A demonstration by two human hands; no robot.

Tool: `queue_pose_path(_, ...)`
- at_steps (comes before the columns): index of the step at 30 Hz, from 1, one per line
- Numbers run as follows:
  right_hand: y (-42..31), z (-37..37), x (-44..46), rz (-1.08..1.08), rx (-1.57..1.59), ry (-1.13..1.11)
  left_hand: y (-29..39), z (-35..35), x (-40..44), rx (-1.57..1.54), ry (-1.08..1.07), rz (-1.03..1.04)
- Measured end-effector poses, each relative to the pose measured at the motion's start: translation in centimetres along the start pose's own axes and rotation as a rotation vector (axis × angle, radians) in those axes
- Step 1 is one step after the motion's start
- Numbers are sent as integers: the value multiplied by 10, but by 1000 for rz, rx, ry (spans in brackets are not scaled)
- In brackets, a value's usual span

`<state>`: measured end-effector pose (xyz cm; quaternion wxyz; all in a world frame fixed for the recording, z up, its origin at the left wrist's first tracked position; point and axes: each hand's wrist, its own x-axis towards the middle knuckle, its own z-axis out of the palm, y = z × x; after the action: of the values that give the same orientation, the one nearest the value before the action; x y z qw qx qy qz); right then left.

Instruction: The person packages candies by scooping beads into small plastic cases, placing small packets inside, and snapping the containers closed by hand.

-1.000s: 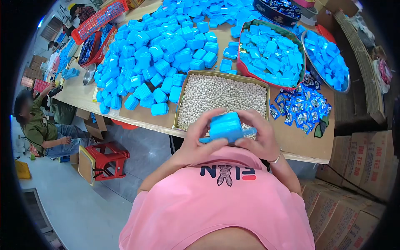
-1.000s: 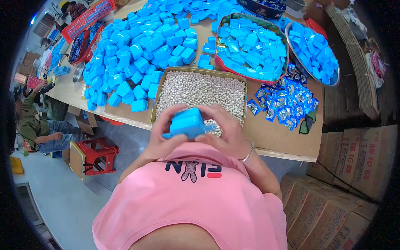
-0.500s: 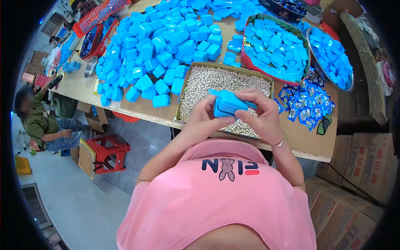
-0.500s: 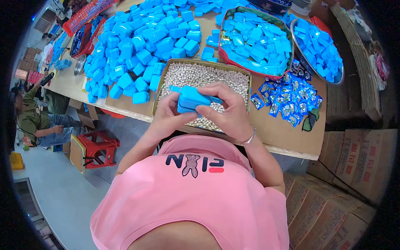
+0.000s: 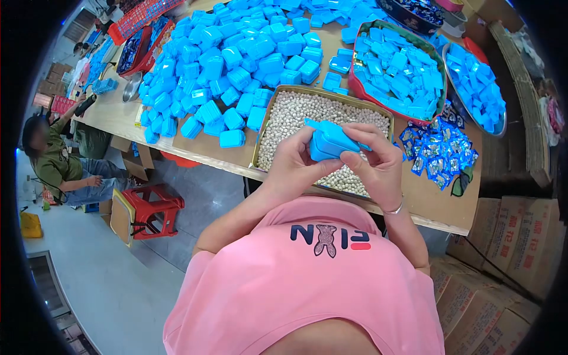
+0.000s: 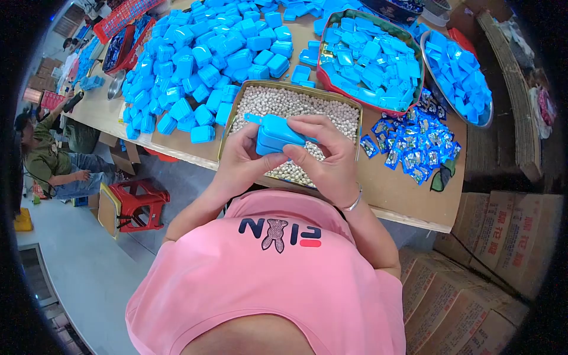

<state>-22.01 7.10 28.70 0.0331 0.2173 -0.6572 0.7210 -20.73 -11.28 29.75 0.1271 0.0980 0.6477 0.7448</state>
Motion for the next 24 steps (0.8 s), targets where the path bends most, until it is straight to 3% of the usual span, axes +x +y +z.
queue_pose_path(5, -5, 2, -3, -84, -196, -30, -2, 5, -7, 54, 104, 49)
queue_pose_path(9, -9, 1, -4, -192, -270, -62, 7, 1, -3, -153, 12, 73)
queue_pose_path(15, -2, 3, -4, -141, -285, -35, -10, -15, -4, -46, -68, 24)
queue_pose_path(20, -5, 4, -1, -1, -87, 15, -4, -13, -3, 29, -81, 37)
queue_pose_path(24, -7, -1, 1, 303, 153, 94, -3, -9, -3, -238, -55, -13)
